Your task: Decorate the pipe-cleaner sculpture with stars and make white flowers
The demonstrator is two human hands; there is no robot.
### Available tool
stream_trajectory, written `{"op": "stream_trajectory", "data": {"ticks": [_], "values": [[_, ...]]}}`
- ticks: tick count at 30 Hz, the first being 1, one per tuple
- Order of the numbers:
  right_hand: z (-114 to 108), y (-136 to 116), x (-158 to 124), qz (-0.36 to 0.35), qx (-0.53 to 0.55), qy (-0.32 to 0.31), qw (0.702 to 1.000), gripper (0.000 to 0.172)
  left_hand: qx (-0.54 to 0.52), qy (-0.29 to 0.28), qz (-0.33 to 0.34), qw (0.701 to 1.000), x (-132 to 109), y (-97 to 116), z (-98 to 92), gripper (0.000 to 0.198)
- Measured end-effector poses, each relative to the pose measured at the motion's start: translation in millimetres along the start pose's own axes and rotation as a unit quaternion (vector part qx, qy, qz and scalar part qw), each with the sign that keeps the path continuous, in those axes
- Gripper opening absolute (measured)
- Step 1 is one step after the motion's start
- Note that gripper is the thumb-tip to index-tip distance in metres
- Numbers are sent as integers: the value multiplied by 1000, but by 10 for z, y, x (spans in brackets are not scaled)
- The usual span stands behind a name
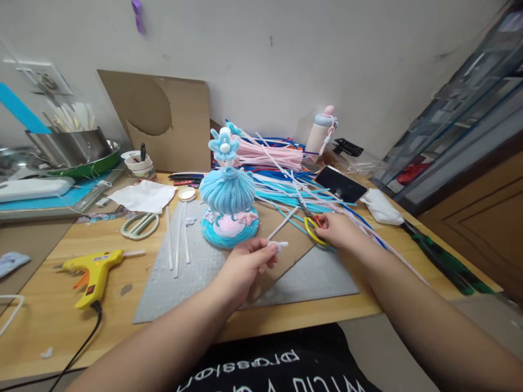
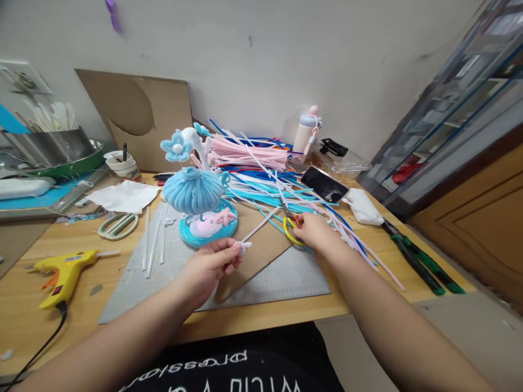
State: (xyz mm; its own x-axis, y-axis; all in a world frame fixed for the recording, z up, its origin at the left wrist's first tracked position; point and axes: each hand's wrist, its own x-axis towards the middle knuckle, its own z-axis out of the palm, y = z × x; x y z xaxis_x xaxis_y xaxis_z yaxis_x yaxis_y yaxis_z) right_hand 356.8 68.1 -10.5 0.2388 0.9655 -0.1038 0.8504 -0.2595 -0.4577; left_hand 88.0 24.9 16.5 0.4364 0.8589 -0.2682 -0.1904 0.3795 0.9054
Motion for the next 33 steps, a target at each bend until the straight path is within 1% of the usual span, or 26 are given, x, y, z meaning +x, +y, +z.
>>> {"op": "stream_trajectory", "data": {"ticks": [2, 4, 7, 9, 10, 11, 13, 14, 15, 16, 17, 18, 21, 23, 26, 28, 30, 31, 32, 33], "values": [[-97, 28, -14, 21, 54, -29, 998, 8, 9, -1, 3, 1000, -26, 34, 16, 23], [-212, 78, -70, 41, 125, -70, 989, 10, 26, -5, 14, 1000, -63, 86, 40, 24], [-373, 168, -201, 47, 236, -134, 961, 14, 47, -9, 30, 998, -116, 158, 68, 26], [-454, 207, -290, 45, 313, -154, 936, 22, 53, -11, 30, 998, -137, 179, 68, 27], [-484, 212, -333, 48, 368, -160, 915, 28, 53, -12, 29, 998, -141, 179, 63, 26], [-508, 203, -377, 56, 432, -163, 885, 35, 53, -13, 28, 998, -141, 174, 57, 26], [-540, 144, -485, 77, 562, -169, 806, 44, 51, -13, 24, 998, -128, 154, 47, 25], [-552, 94, -553, 85, 612, -170, 767, 44, 46, -11, 21, 999, -118, 144, 49, 24], [-562, 34, -631, 90, 644, -171, 740, 42, 37, -8, 15, 999, -106, 137, 58, 24], [-572, -30, -717, 89, 665, -171, 721, 40, 23, -5, 8, 1000, -93, 134, 74, 23], [-581, -94, -803, 83, 678, -171, 710, 38, 5, -2, 0, 1000, -82, 135, 98, 23], [-590, -151, -881, 75, 681, -173, 708, 36, -15, 0, -11, 1000, -71, 140, 128, 23], [-596, -230, -999, 46, 676, -135, 723, 30, -60, -2, -43, 997, -56, 166, 233, 25], [-571, -186, -959, 48, 674, -124, 727, 30, -71, -12, -53, 996, -62, 180, 290, 26], [-494, -38, -817, 59, 664, -124, 735, 33, -76, -26, -59, 995, -84, 184, 328, 27], [-447, 36, -742, 60, 657, -157, 735, 41, -78, -25, -59, 995, -96, 178, 333, 28], [-436, 58, -705, 58, 647, -200, 733, 52, -79, -19, -61, 995, -100, 167, 335, 27], [-449, 52, -698, 53, 640, -212, 737, 57, -78, -18, -62, 995, -98, 161, 337, 27], [-471, 42, -694, 42, 632, -209, 745, 60, -75, -18, -62, 995, -93, 155, 340, 26], [-498, 32, -692, 24, 626, -194, 755, 62, -71, -20, -63, 995, -88, 149, 344, 26]]}}
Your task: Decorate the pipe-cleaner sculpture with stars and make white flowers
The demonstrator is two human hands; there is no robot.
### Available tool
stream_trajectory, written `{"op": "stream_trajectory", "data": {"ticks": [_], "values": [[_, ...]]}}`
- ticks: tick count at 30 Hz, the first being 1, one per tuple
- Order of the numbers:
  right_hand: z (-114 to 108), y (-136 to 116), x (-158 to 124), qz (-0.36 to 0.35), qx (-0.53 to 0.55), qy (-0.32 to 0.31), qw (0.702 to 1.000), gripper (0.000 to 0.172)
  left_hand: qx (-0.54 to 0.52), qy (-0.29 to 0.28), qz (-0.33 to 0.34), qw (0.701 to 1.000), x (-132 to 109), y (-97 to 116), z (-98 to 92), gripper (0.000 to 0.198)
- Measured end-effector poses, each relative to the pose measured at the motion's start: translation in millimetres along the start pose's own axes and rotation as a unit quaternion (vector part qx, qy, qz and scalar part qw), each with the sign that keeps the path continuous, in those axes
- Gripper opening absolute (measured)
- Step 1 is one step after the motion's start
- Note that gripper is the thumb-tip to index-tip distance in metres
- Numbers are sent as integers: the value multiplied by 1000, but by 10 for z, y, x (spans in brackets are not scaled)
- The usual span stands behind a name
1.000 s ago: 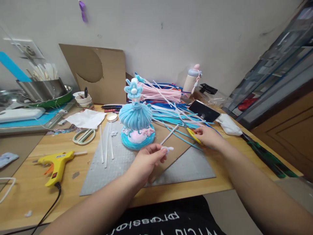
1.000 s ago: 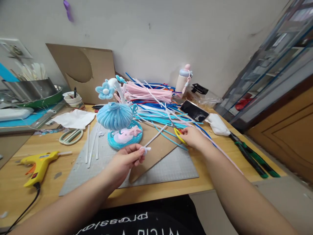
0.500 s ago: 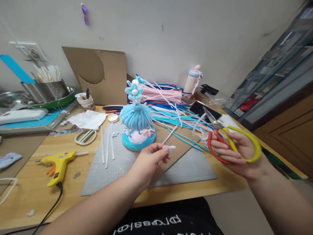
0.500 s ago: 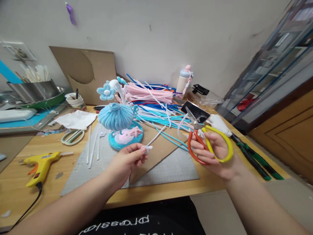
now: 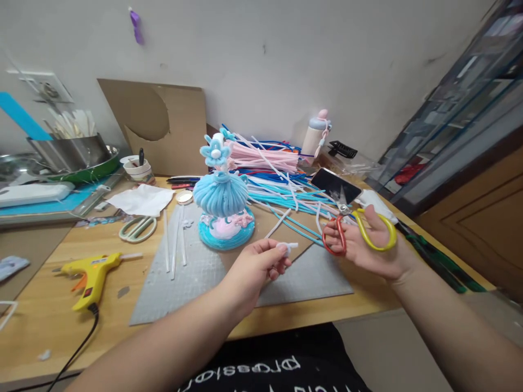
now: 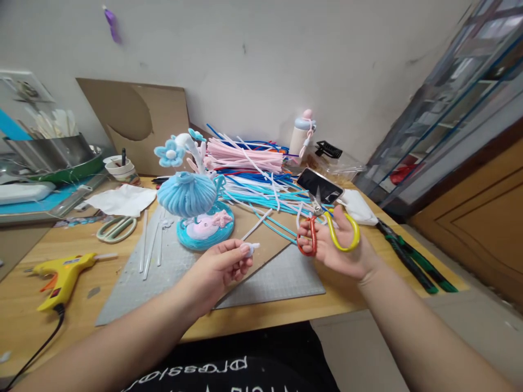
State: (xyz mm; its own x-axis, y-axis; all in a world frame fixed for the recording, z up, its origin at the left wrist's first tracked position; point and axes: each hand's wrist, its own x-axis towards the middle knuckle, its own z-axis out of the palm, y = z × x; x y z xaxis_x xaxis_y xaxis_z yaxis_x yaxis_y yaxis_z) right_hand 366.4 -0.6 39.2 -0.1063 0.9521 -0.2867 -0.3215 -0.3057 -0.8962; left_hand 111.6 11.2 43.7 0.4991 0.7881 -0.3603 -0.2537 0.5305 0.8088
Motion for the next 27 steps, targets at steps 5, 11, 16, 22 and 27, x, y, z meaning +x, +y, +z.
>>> {"op": "stream_trajectory", "data": {"ticks": [5, 11, 16, 22, 27], "values": [[-28, 41, -62, -102, -100, 29, 989, 61, 6, 0, 2, 1000, 29, 2, 9, 25], [247, 530, -445, -100, -405, 11, 909, 55, -26, 21, 65, 997, 38, 8, 40, 27], [595, 634, -722, -111, -502, 4, 858, 59, -2, 27, 96, 995, -13, -47, 142, 25], [625, 665, -695, -107, -474, -28, 874, 67, 38, -14, 99, 994, -49, -128, 255, 22], [579, 701, -720, -119, -408, -39, 904, 64, 57, -31, 100, 993, -53, -130, 299, 22]]}}
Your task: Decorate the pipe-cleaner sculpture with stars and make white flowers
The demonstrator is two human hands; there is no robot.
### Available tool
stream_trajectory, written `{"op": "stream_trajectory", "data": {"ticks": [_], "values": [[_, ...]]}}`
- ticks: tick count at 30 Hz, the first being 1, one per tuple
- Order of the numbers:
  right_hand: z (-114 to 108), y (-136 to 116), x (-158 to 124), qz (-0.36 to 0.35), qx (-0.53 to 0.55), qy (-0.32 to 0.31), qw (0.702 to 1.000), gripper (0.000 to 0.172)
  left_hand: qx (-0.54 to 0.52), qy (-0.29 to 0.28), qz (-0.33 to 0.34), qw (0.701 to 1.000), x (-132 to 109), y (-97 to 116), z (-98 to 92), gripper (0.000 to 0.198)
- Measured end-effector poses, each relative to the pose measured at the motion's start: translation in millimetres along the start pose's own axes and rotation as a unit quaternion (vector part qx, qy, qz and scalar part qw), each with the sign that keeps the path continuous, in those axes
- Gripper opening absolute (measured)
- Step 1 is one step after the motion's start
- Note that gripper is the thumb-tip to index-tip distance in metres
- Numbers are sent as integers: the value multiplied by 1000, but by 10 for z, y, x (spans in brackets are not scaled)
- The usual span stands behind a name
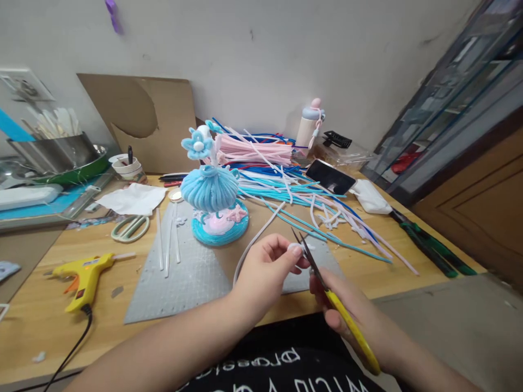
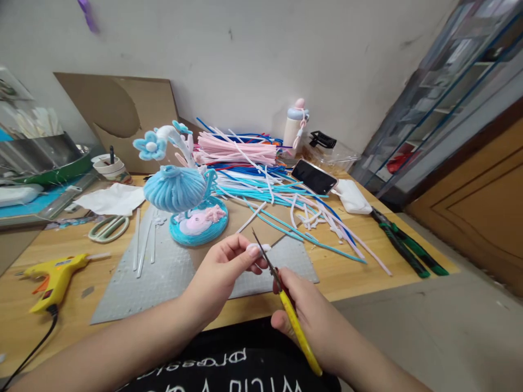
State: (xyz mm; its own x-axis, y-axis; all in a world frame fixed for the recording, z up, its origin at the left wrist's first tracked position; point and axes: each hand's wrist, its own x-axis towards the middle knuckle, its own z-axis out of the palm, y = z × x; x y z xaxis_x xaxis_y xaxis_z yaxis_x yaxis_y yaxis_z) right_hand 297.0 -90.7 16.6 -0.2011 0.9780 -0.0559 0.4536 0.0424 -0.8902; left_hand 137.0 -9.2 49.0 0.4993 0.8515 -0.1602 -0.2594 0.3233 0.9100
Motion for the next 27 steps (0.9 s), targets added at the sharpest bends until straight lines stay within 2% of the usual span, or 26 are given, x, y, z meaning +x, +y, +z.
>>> {"op": "stream_trajectory", "data": {"ticks": [9, 15, 18, 22, 25, 27], "values": [[-43, -86, 3, 22, 66, -15, 997, 58, 3, -8, -10, 1000, 22, -12, 66, 19], [-2, 19, -8, 73, 96, -7, 993, 56, 9, -15, -30, 999, 120, -26, 75, 18], [14, 107, 14, 142, 142, 41, 979, 56, 13, -24, -70, 997, 281, -42, 130, 15], [-1, 205, 102, 240, 195, 133, 942, 56, 51, -24, -139, 989, 606, -110, 285, 18], [-47, 312, 181, 268, 230, 160, 922, 53, 67, -29, -161, 984, 838, -191, 388, 21], [-122, 402, 231, 270, 212, 164, 925, 51, 74, -31, -163, 983, 934, -236, 410, 23]]}}
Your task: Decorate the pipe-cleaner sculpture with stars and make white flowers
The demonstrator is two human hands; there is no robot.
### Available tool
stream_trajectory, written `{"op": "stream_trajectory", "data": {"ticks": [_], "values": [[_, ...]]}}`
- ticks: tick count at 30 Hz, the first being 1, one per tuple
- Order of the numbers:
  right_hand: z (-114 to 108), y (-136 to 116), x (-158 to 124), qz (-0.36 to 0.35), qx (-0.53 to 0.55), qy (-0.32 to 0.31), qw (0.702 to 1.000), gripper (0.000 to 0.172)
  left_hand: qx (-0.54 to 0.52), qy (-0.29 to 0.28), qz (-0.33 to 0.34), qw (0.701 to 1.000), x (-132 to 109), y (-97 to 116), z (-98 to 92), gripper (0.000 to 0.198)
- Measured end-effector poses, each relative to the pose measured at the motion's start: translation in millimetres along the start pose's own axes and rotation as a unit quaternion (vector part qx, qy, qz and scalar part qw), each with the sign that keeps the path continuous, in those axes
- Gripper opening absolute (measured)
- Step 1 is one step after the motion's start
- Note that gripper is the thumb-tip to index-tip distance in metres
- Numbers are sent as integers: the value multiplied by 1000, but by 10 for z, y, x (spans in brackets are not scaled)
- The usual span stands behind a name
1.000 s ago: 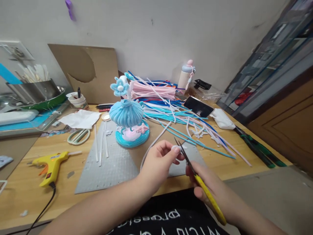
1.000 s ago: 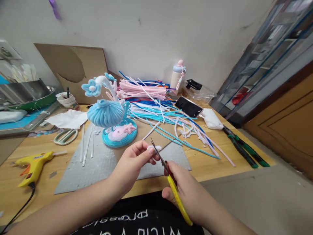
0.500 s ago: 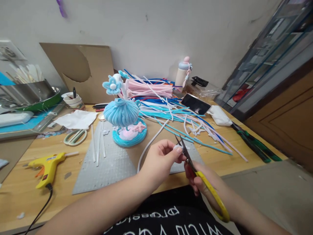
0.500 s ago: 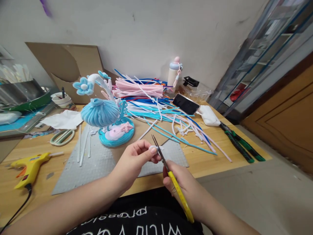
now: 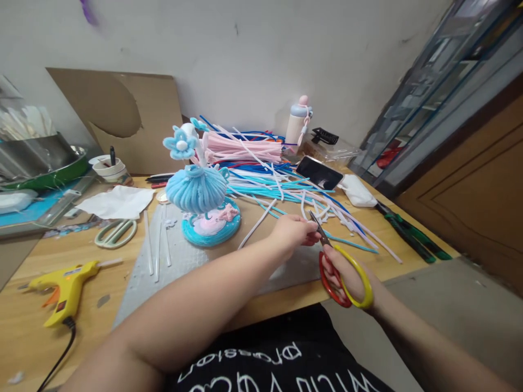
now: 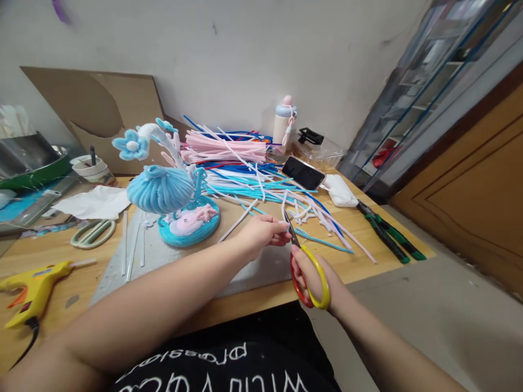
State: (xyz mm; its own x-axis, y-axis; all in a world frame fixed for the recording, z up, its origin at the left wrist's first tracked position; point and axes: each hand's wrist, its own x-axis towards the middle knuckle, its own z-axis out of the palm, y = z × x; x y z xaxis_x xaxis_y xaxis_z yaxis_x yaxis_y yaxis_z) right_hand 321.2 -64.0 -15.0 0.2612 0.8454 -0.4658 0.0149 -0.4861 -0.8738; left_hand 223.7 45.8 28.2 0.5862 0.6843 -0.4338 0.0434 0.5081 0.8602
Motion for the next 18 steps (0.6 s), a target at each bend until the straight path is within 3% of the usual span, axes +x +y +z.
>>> {"op": "stream_trajectory", "data": {"ticks": [3, 5, 9, 11, 13, 16, 18], "values": [[-181, -61, 165, -8, -137, 3, 991, 52, 6, -14, 7, 1000, 1, -16, -70, 20], [-316, -166, 270, -15, -239, 17, 971, 50, 13, -33, 19, 999, -124, -19, -182, 13], [-480, -400, 477, -84, -464, 109, 875, 37, 81, -33, 78, 993, -619, -12, -510, 16], [-495, -458, 573, -103, -507, 125, 847, 32, 113, 0, 93, 989, -920, -23, -707, 22], [-463, -472, 635, -137, -529, 149, 824, 32, 115, 72, 102, 985, -1203, -63, -926, 27], [-278, -469, 592, -261, -546, 194, 772, 35, 153, 166, 130, 965, -1543, -191, -1284, 24], [-45, -477, 472, -372, -529, 124, 753, 40, 174, 209, 119, 955, -1704, -311, -1511, 25]]}}
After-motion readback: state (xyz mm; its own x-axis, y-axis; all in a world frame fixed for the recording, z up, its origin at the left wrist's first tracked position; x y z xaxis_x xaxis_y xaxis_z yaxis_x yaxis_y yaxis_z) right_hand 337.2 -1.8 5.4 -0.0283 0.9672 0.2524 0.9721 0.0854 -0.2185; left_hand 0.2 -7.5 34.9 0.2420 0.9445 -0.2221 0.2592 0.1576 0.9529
